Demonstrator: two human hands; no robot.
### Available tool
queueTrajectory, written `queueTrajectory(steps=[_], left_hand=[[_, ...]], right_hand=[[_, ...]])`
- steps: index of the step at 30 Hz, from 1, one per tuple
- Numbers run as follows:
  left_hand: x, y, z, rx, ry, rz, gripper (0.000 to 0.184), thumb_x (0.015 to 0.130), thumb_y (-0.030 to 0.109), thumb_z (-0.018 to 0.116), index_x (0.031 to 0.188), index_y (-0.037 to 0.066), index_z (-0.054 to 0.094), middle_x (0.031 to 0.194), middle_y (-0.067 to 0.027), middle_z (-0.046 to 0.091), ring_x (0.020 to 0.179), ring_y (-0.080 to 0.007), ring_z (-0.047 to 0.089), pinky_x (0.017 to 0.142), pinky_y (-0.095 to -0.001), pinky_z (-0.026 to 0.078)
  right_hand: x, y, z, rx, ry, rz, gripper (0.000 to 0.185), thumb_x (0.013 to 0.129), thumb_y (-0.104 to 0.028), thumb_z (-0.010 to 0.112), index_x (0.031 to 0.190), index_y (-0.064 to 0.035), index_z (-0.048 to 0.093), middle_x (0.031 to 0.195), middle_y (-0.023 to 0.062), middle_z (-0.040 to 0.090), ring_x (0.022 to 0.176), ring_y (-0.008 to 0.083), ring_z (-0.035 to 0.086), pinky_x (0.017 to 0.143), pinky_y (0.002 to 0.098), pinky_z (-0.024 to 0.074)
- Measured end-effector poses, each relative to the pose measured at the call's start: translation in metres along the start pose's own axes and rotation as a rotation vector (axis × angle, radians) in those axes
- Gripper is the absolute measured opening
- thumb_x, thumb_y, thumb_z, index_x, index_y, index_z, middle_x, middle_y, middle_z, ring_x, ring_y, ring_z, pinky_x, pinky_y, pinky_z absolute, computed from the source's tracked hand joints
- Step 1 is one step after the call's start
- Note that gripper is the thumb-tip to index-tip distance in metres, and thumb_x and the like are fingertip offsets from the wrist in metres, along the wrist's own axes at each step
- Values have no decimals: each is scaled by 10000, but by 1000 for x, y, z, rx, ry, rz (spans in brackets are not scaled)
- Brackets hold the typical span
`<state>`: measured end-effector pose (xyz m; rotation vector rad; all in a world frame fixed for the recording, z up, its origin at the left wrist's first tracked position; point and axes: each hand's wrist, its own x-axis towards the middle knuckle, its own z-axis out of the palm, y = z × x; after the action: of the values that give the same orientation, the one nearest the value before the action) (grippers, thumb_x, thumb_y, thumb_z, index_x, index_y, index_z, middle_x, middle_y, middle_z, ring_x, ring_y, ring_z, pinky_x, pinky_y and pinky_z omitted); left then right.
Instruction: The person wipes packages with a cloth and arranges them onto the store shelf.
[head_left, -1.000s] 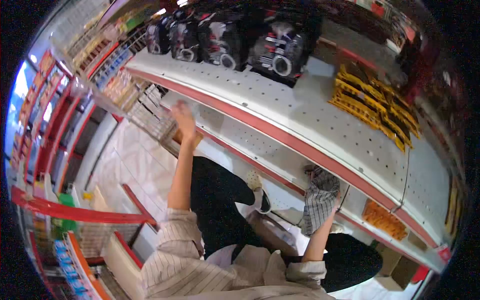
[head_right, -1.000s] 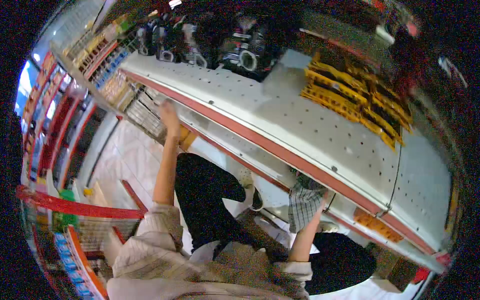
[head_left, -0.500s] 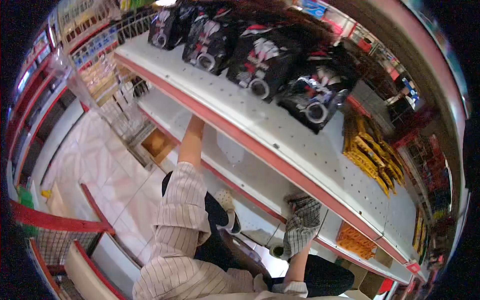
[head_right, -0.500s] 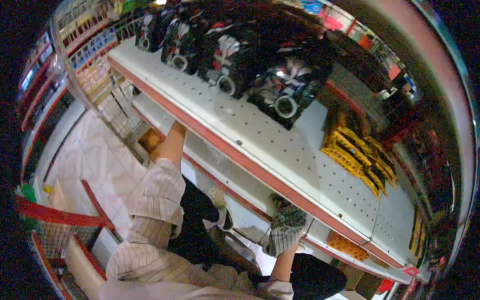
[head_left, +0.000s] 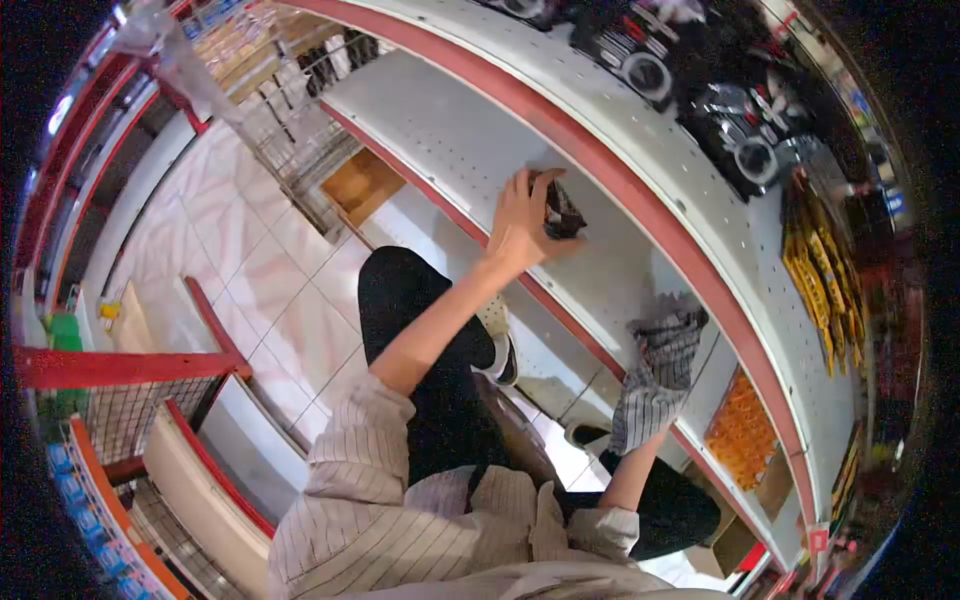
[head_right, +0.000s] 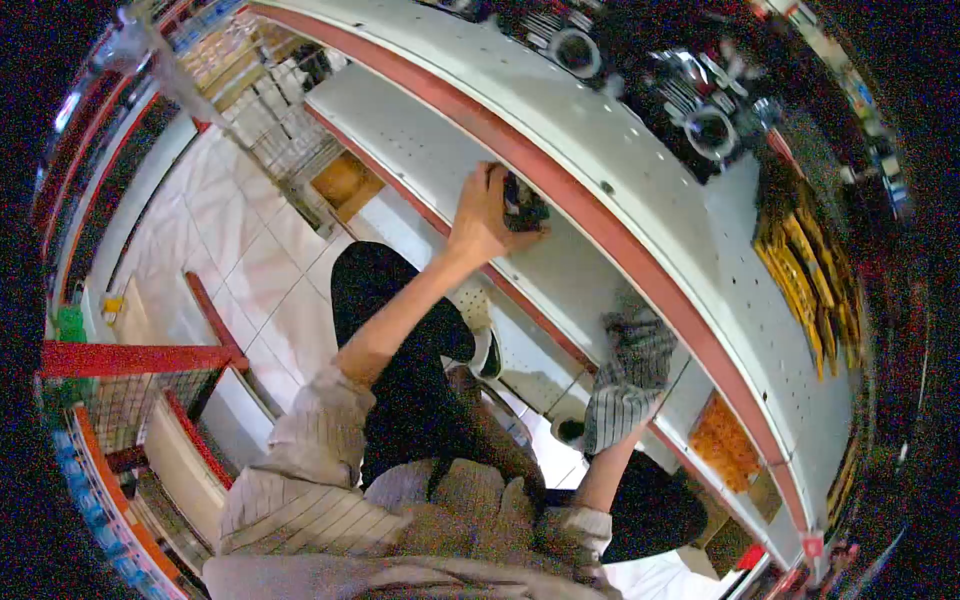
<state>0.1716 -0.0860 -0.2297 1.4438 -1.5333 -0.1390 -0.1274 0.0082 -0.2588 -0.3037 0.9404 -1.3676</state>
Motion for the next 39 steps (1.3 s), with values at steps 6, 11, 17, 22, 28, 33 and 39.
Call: queueTrajectory(steps=[6, 11, 17, 22, 28, 33, 39], left_hand=[[-32, 39, 11, -72, -51, 66, 654, 508, 321, 750, 1016, 42, 446, 1025, -192, 402, 959, -370, 385, 775, -422, 365], [-33, 45, 20, -176, -43, -18, 560, 551, 317, 734, 960, 41, 470, 929, -140, 487, 864, -311, 446, 757, -394, 366], [-42, 53, 44, -445, -32, -105, 349, 586, 206, 740, 790, 2, 544, 824, -94, 547, 756, -194, 514, 682, -306, 414], [-64, 108, 40, -846, 32, -606, 288, 712, 145, 646, 910, 6, 491, 771, -50, 551, 636, -79, 511, 507, -203, 449], [-105, 91, 77, -208, -137, -84, 282, 770, 199, 538, 984, 20, 502, 932, -94, 527, 861, -185, 484, 782, -314, 364], [-86, 121, 50, 298, -257, 191, 301, 717, 160, 529, 981, 15, 524, 1044, -151, 489, 966, -276, 440, 818, -383, 343], [-85, 192, 38, -141, -158, 8, 107, 711, 61, 562, 689, -44, 574, 594, -138, 565, 547, -224, 554, 555, -329, 414]], right_hand=[[10, -17, 22, -6, 23, -101, 597, 778, -431, 466, 1185, -7, 358, 1165, 138, 429, 1070, 237, 391, 890, 296, 294], [16, -44, 44, -81, 139, -208, 609, 776, -436, 472, 1189, -5, 353, 1169, 139, 426, 1078, 235, 386, 894, 291, 288], [1, -34, 52, -374, 327, -134, 623, 773, -442, 479, 1194, -3, 347, 1174, 139, 422, 1087, 233, 379, 898, 285, 280], [-12, -19, 47, -752, 276, -467, 386, 814, -222, 409, 1121, 12, 428, 972, 150, 512, 860, 230, 476, 744, 349, 363], [-37, 16, 60, -1251, -63, -970, 484, 773, -257, 464, 1166, 17, 392, 1184, 193, 400, 1107, 330, 358, 908, 402, 266], [-44, 7, 76, -1188, -19, -1233, 643, 475, -111, 575, 1100, -6, 470, 1063, 207, 457, 982, 364, 435, 802, 420, 353], [-48, -26, 63, -703, 233, -754, 255, 727, -88, 486, 949, 37, 463, 856, 209, 498, 751, 346, 469, 688, 356, 383]])
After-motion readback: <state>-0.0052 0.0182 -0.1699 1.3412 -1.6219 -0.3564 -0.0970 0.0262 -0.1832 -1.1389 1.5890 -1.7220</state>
